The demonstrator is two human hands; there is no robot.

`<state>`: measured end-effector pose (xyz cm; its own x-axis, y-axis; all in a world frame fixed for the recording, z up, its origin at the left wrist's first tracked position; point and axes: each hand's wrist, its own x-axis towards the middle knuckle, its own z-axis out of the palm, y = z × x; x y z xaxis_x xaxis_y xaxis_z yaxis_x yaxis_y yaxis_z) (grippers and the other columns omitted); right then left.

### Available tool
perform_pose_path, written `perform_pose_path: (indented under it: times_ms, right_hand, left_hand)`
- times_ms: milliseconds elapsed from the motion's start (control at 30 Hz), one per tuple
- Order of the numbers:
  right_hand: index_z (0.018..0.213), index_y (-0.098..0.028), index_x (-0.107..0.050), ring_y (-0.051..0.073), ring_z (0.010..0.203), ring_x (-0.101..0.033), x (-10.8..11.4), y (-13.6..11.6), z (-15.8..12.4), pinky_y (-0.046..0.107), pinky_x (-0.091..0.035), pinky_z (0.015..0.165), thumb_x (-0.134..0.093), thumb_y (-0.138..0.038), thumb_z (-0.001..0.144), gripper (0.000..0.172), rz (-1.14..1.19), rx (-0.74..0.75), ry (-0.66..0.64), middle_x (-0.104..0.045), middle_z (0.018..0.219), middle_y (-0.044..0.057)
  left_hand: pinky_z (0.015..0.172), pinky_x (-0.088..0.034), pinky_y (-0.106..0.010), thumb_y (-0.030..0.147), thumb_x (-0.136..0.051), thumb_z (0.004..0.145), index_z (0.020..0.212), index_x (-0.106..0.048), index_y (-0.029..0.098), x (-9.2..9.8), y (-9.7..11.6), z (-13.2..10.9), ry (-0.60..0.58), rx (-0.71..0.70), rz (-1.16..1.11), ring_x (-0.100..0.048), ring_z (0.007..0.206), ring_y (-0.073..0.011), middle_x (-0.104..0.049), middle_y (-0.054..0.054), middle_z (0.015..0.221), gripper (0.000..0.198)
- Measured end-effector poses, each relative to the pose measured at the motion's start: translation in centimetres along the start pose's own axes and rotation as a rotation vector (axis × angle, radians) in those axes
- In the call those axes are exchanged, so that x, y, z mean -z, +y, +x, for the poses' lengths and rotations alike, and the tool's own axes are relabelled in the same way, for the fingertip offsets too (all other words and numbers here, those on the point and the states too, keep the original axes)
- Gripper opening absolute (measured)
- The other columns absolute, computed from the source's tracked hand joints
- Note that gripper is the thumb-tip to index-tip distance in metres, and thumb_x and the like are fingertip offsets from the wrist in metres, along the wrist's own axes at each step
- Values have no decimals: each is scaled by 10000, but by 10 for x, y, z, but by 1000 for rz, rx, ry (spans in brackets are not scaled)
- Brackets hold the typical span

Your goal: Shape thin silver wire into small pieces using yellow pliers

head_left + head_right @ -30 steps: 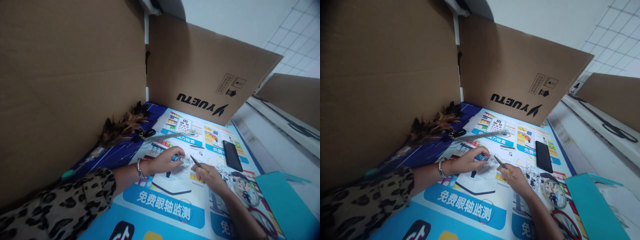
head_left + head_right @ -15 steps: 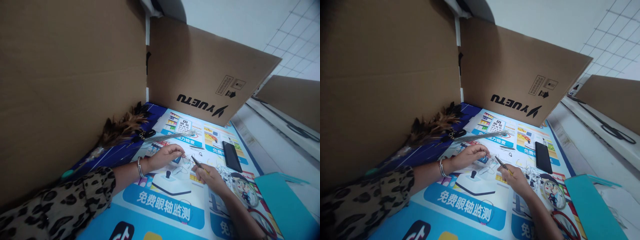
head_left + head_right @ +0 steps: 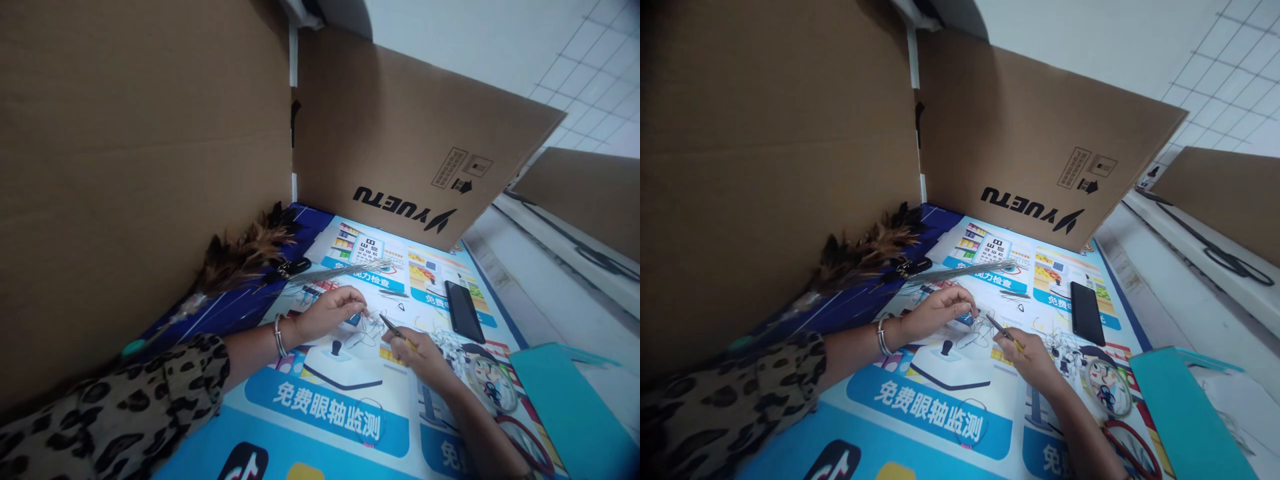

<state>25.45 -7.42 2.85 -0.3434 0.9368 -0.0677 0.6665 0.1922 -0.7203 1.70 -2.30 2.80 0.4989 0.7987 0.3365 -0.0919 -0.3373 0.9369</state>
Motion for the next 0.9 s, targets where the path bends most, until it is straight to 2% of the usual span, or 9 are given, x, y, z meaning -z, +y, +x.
perform_pose_path:
  times_ms: [233, 367, 533, 767, 900]
  right_hand:
    - [937, -175, -599, 95, 563, -489, -3, 3, -1, 207, -393, 552, -364, -445, 847, 369, 45, -33, 29, -536, 628, -13]
    - [935, -173, -600, 92, 538, -478, -3, 3, -1, 206, -388, 528, -357, -450, 847, 379, 59, -54, 36, -530, 620, -14]
    - [935, -174, -604, 97, 564, -487, -2, 2, -1, 208, -395, 553, -374, -445, 842, 368, 42, -41, 30, -542, 632, -10]
    - [932, -181, -605, 101, 598, -507, -3, 3, 0, 208, -396, 576, -382, -449, 837, 361, 21, -17, 33, -576, 682, -5]
    - [910, -186, -609, 111, 639, -524, -3, -1, 0, 212, -400, 608, -383, -454, 832, 359, -23, 26, 27, -594, 715, -1]
  left_hand:
    - [825, -412, -307, 241, -507, 804, 909, -576, 125, 3, 2, -4, -21, -39, -73, -538, 902, -166, -583, -78, 937, 171]
    - [837, -411, -323, 251, -482, 819, 865, -576, 126, 3, 1, -4, -50, -41, -93, -541, 910, -168, -591, -86, 953, 163]
    - [817, -421, -311, 224, -553, 770, 777, -552, 126, -1, -2, -3, -12, -20, -24, -553, 871, -153, -598, -75, 911, 99]
    - [765, -427, -280, 217, -604, 725, 840, -551, 137, -1, -2, -2, -2, -53, 142, -532, 825, -138, -569, -50, 878, 149]
    - [754, -426, -272, 181, -576, 730, 824, -553, 142, -2, -2, -3, 5, -82, 225, -518, 799, -132, -556, -35, 842, 104]
